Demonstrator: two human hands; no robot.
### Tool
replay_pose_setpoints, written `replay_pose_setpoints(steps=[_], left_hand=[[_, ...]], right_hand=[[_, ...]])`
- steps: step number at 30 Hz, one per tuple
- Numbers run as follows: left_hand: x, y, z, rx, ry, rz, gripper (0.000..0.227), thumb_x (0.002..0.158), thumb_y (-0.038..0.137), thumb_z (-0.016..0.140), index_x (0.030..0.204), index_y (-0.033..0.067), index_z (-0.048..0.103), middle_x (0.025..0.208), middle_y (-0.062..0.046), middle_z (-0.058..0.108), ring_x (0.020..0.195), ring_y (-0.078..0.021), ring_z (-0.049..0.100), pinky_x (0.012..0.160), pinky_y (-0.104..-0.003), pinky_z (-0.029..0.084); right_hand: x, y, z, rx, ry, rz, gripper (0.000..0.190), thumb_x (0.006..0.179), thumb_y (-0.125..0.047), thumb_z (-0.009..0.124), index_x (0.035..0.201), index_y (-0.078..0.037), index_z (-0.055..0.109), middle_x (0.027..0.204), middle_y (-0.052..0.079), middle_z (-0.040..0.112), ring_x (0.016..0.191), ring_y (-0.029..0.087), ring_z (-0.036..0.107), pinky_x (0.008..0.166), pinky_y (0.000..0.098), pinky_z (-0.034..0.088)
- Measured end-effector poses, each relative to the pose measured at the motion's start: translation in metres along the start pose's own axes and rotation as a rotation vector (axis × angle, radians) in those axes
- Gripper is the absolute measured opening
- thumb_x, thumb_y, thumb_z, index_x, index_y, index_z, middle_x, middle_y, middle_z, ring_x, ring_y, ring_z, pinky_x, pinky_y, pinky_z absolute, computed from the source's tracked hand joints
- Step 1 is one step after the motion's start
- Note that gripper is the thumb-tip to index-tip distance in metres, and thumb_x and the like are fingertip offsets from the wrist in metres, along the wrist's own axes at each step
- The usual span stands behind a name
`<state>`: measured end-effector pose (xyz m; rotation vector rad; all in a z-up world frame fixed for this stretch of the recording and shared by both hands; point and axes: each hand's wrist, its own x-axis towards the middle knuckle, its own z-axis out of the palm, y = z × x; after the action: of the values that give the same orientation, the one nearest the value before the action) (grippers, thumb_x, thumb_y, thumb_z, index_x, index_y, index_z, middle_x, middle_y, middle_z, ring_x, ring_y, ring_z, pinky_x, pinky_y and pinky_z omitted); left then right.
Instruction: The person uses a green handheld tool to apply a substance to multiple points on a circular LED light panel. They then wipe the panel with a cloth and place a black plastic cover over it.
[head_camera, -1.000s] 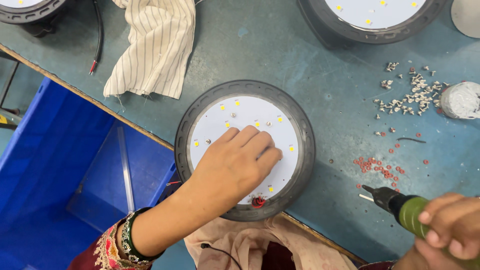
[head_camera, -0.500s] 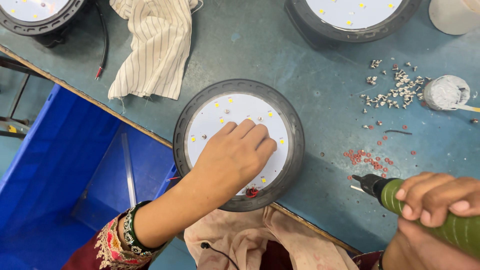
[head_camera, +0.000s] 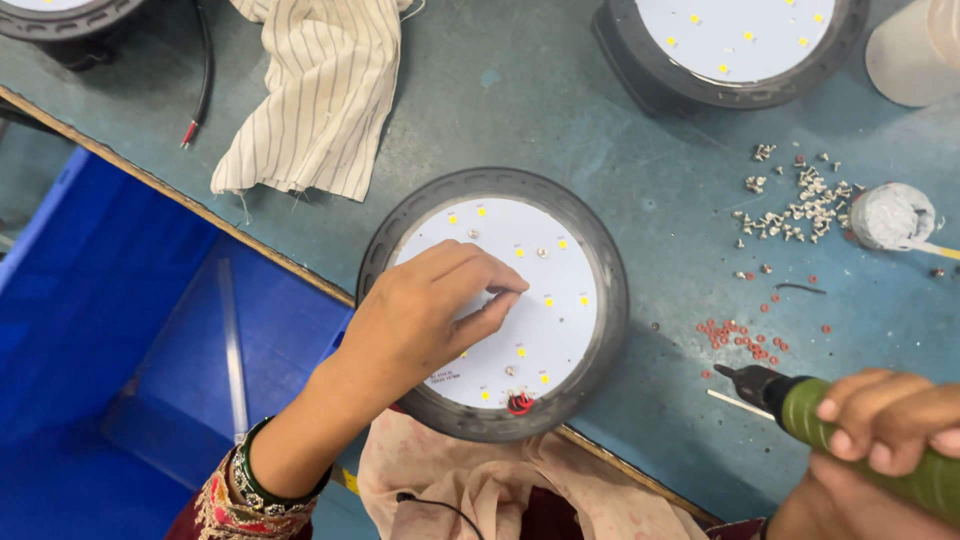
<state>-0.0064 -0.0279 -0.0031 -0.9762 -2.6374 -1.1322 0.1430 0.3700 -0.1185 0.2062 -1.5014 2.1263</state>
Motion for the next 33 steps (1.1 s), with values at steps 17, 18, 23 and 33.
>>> replay_pose_setpoints(steps=[17,18,23,33], left_hand=[[-0.006,-0.017,-0.003,-0.219,0.005,0.000,0.020,0.085,0.007,0.074,0.105,0.0094,0.071,0.102,-0.001,0.067,0.096,-0.0217,0.068,0.081,-0.035,0.056],[-0.006,-0.017,-0.004,-0.219,0.003,-0.003,0.019,0.086,0.007,0.073,0.105,0.0095,0.071,0.102,-0.001,0.067,0.096,-0.0213,0.068,0.080,-0.034,0.056],[-0.004,-0.016,-0.005,-0.214,-0.024,-0.026,0.018,0.085,0.008,0.071,0.103,0.0109,0.073,0.100,0.000,0.067,0.093,-0.0201,0.068,0.078,-0.034,0.055],[-0.003,-0.016,-0.006,-0.184,-0.023,-0.014,0.017,0.085,0.007,0.074,0.102,0.0098,0.072,0.095,-0.002,0.066,0.090,-0.0222,0.068,0.075,-0.035,0.055]], right_hand=[[0.002,-0.017,-0.061,0.038,0.105,-0.123,0.043,0.062,0.016,0.078,0.085,-0.013,0.056,0.078,-0.005,0.055,0.062,0.009,0.051,0.064,0.0302,0.044],[0.002,-0.018,-0.065,0.035,0.093,-0.125,0.043,0.063,0.016,0.078,0.086,-0.013,0.056,0.078,-0.005,0.055,0.061,0.007,0.052,0.065,0.0293,0.044],[0.008,-0.020,-0.073,0.047,0.098,-0.098,0.031,0.072,0.004,0.079,0.082,-0.013,0.055,0.073,-0.001,0.054,0.061,0.010,0.051,0.064,0.0303,0.044],[-0.012,-0.022,-0.076,0.035,0.118,-0.111,0.015,0.091,-0.010,0.068,0.085,-0.014,0.055,0.076,-0.001,0.051,0.062,0.012,0.052,0.061,0.0317,0.041]])
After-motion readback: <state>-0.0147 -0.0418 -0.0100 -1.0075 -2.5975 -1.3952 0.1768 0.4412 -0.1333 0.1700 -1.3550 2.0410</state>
